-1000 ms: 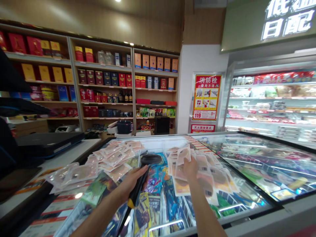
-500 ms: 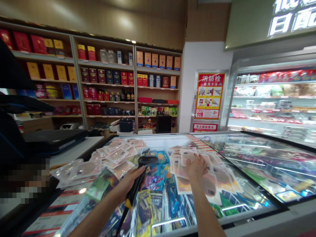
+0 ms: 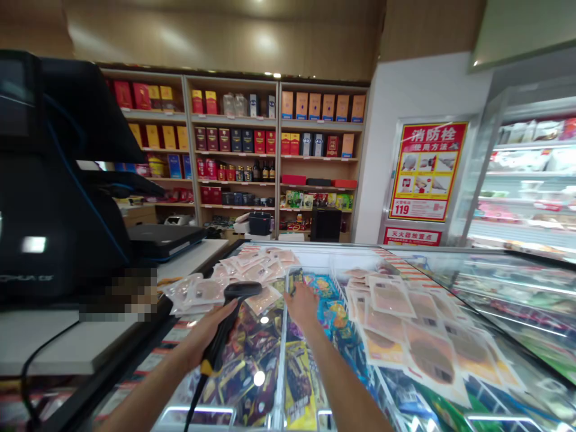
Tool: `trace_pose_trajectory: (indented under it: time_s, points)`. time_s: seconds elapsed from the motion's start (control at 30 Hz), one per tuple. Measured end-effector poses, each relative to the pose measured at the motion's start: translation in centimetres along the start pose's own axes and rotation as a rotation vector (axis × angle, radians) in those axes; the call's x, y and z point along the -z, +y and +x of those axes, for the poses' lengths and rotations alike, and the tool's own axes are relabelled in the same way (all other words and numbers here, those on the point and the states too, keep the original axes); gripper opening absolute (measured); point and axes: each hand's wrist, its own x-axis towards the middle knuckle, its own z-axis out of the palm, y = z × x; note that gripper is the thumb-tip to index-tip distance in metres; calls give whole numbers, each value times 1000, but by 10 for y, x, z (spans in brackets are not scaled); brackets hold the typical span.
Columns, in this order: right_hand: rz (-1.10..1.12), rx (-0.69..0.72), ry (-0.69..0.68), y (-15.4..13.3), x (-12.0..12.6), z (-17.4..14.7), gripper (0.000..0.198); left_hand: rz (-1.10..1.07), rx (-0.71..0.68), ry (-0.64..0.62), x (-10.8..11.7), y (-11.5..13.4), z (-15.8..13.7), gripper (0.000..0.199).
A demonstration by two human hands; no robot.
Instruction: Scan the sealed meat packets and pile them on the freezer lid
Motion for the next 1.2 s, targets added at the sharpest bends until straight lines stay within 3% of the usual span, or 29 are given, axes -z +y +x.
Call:
trace_pose_trajectory:
  time_s: [0.2, 0.37, 0.57, 0.77, 0.87, 0.93, 1.07, 1.2]
  points:
    - [-50, 42, -147, -54, -33, 2, 53, -15, -1, 121, 30, -4, -6, 36]
    - [-88, 71, -114, -61, -43, 6, 63, -33, 15, 119, 32, -4, -8, 38]
    - [-9, -51, -156, -35, -40, 16, 65, -35, -17, 72, 19, -6, -6, 37]
    - [283, -7, -152, 2, -29, 23, 19, -33, 14, -4, 12, -7, -2, 35]
    - [543, -169, -197, 22, -19, 23, 7, -6, 8, -33, 7, -3, -2, 35]
    - [732, -281, -178, 34, -13, 20, 14, 0, -7, -48, 3, 1, -2, 36]
    - [1003, -333, 28, 52, -5, 16, 34, -4, -44, -79, -9, 7, 0, 36]
    - [1033, -345, 101, 58, -5, 16, 40, 0, -73, -124, -22, 11, 3, 34]
